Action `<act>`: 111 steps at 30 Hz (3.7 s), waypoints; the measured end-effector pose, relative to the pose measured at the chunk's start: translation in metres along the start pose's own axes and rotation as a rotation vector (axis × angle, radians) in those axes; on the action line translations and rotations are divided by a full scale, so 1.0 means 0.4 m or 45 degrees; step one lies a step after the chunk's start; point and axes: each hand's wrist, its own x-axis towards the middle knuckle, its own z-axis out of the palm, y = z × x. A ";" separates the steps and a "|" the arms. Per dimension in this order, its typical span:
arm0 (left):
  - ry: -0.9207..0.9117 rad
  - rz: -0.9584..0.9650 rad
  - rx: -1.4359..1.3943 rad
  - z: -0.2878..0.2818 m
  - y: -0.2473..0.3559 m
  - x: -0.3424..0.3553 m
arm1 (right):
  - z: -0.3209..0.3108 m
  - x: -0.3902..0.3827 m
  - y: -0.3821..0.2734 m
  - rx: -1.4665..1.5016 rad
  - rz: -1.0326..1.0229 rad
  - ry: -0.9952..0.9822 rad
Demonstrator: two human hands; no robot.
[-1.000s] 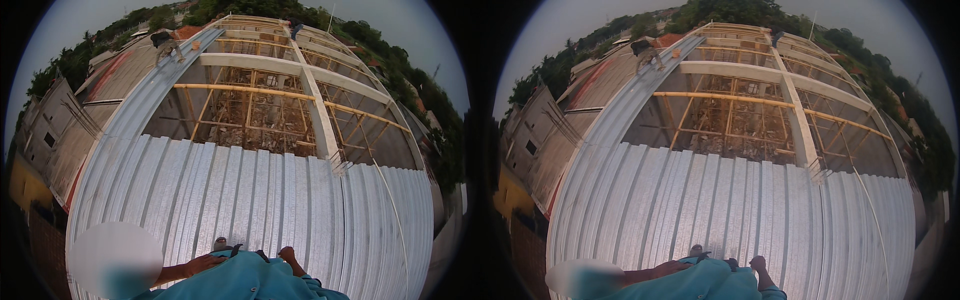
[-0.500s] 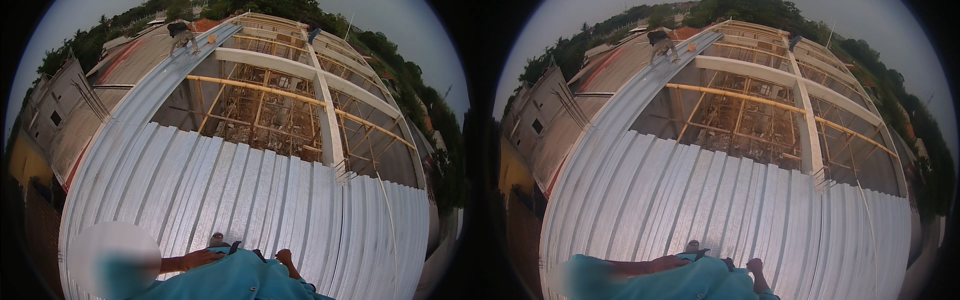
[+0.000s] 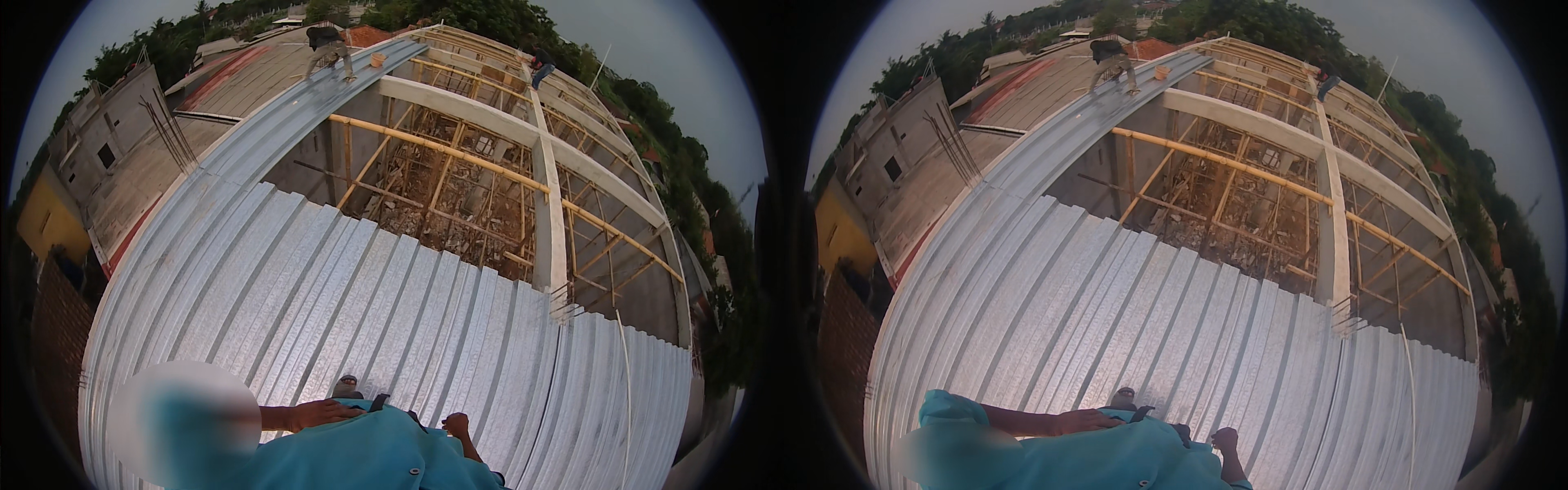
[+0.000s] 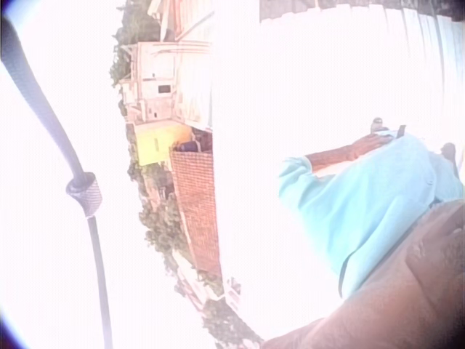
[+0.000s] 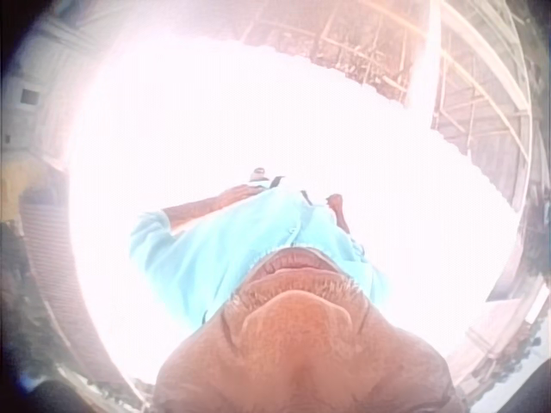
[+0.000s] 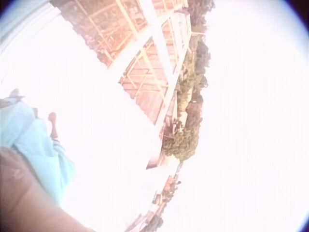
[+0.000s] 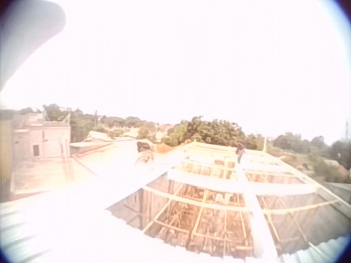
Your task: The person hammers nails into a corrugated metal roof sheet using a hammer, then walks across the roof to reposition and continue securing the sheet. The person also briefly handles a bucket and a nail while working.
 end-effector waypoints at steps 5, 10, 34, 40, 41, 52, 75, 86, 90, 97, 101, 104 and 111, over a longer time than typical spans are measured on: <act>0.007 -0.009 -0.021 0.005 -0.003 -0.005 | 0.033 -0.001 0.006 1.044 0.345 0.180; -0.050 -0.045 -0.010 0.013 -0.010 -0.006 | 0.058 0.000 0.020 0.840 0.126 0.227; 0.154 0.094 -0.062 -0.022 0.005 0.001 | -0.038 -0.010 -0.068 -0.566 -0.006 -0.005; 0.172 0.081 -0.086 -0.036 0.019 0.003 | -0.046 -0.012 -0.059 -0.389 -0.143 0.056; 0.167 0.074 -0.090 -0.036 0.021 0.003 | -0.046 -0.014 -0.058 0.000 -0.183 0.113; 0.163 0.065 -0.143 -0.042 0.029 0.006 | -0.047 -0.010 -0.037 0.367 -0.099 0.038; 0.238 0.067 0.000 -0.035 0.030 0.005 | -0.041 0.023 0.008 0.493 -0.104 0.097; 0.271 0.026 -0.215 -0.074 0.058 0.003 | -0.151 0.034 -0.088 1.542 0.952 0.124; 0.207 0.016 -0.228 -0.087 0.059 0.003 | -0.153 0.055 -0.073 1.477 0.917 0.142; 0.193 -0.054 -0.087 -0.072 0.041 0.002 | -0.165 0.064 -0.069 0.311 0.273 -0.120; 0.169 -0.091 -0.041 -0.061 0.040 -0.001 | -0.210 0.059 -0.114 -0.577 -0.122 -0.251; 0.216 -0.044 -0.104 -0.070 0.039 -0.010 | -0.240 0.070 -0.144 -0.651 -0.125 -0.302; 0.172 -0.160 -0.112 -0.072 0.068 -0.019 | -0.279 0.113 -0.129 0.329 0.359 -0.197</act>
